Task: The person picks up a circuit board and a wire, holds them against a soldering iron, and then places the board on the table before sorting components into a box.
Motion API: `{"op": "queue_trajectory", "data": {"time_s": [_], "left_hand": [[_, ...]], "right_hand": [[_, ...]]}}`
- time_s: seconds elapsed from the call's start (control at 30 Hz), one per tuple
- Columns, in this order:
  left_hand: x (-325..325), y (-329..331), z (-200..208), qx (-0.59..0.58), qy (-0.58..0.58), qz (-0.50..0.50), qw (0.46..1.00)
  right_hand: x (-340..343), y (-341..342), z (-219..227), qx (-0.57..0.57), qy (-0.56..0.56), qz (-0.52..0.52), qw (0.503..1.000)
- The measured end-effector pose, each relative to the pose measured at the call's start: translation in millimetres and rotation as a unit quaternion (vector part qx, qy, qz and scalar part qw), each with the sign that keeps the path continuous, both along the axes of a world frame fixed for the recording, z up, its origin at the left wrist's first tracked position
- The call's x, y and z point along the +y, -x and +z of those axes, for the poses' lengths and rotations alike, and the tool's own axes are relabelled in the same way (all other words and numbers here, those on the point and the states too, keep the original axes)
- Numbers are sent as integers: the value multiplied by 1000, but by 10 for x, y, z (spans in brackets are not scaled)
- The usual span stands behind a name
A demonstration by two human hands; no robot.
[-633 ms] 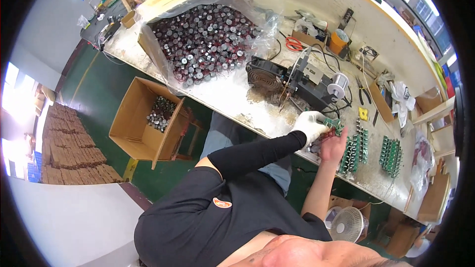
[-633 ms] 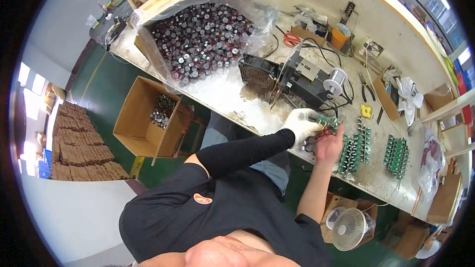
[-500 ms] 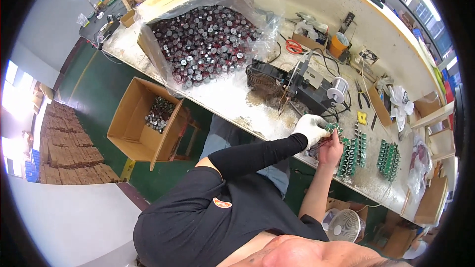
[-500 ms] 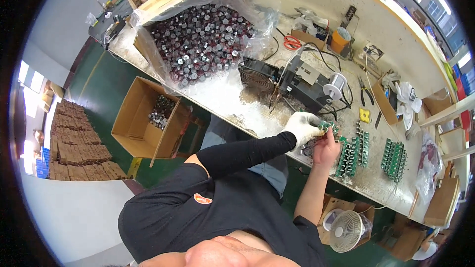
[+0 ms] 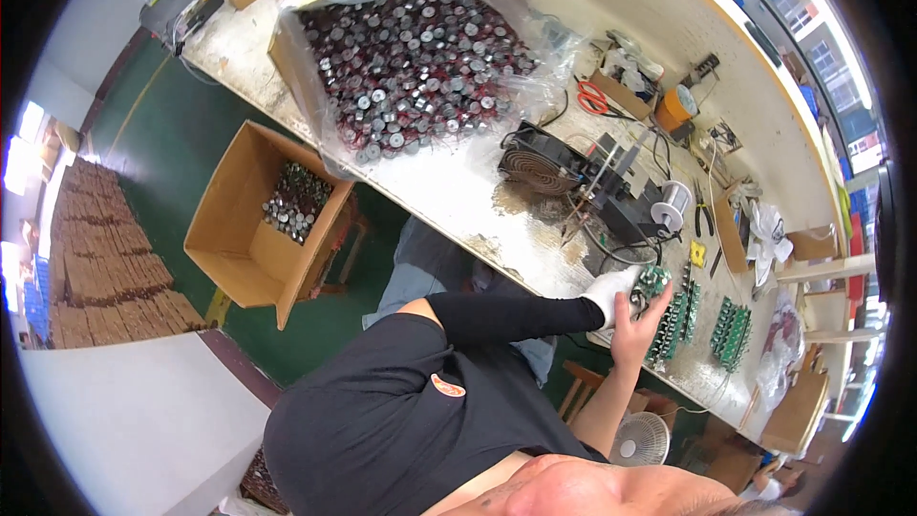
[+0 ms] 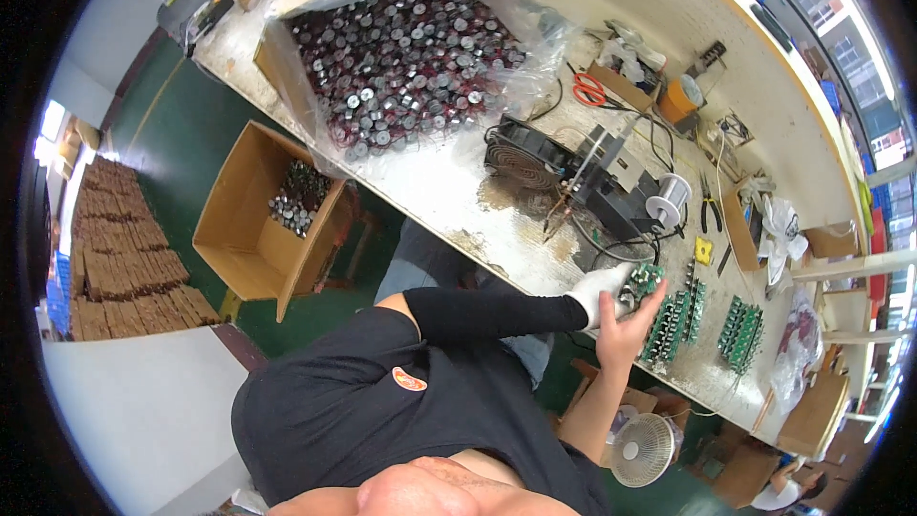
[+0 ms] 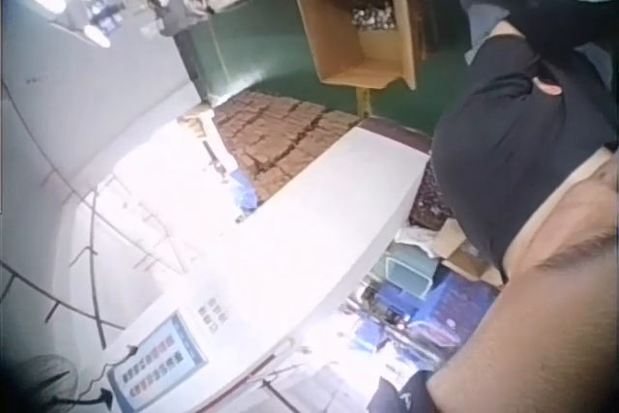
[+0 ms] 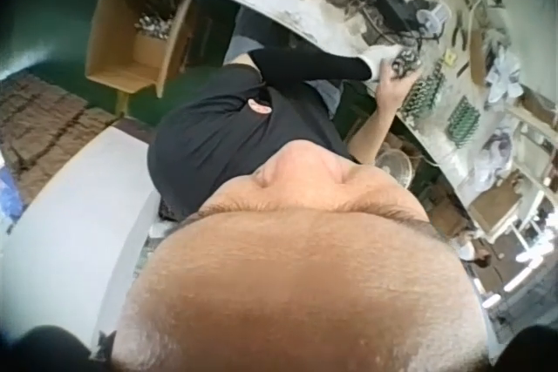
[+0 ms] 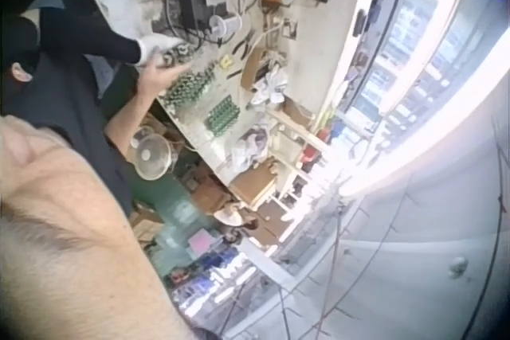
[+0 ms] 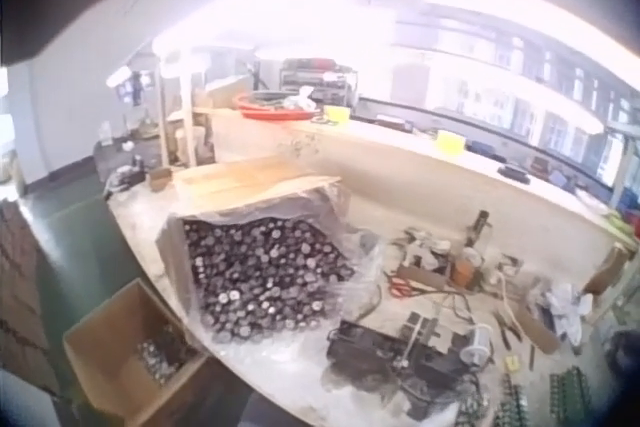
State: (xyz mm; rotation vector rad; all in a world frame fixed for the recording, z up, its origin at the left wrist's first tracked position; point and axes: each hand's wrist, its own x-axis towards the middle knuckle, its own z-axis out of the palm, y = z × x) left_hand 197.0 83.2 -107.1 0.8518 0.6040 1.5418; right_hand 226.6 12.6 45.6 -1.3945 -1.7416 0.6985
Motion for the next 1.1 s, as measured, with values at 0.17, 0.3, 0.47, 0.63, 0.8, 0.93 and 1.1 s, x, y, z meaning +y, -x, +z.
{"op": "queue_trajectory", "data": {"time_s": [0.17,0.3,0.47,0.63,0.8,0.93,1.1], "left_hand": [[-531,584,1300,212,96,-55,971],[-1168,1700,1702,108,182,-166,963],[-1983,3006,1624,131,256,65,956],[-2408,4193,1324,246,295,397,833],[-2367,5248,563,445,416,525,594],[-2110,5832,-229,513,535,402,538],[-1774,5725,-133,605,564,244,507]], "right_hand": [[-215,-499,-134,198,-41,-134,970],[-106,-633,-406,346,18,-122,930],[-11,-235,-346,350,104,-101,925],[60,65,-398,350,117,-71,927],[-20,244,-359,370,141,-65,916],[-118,265,-283,363,145,-76,917],[-372,88,-296,360,133,-100,918]]}}
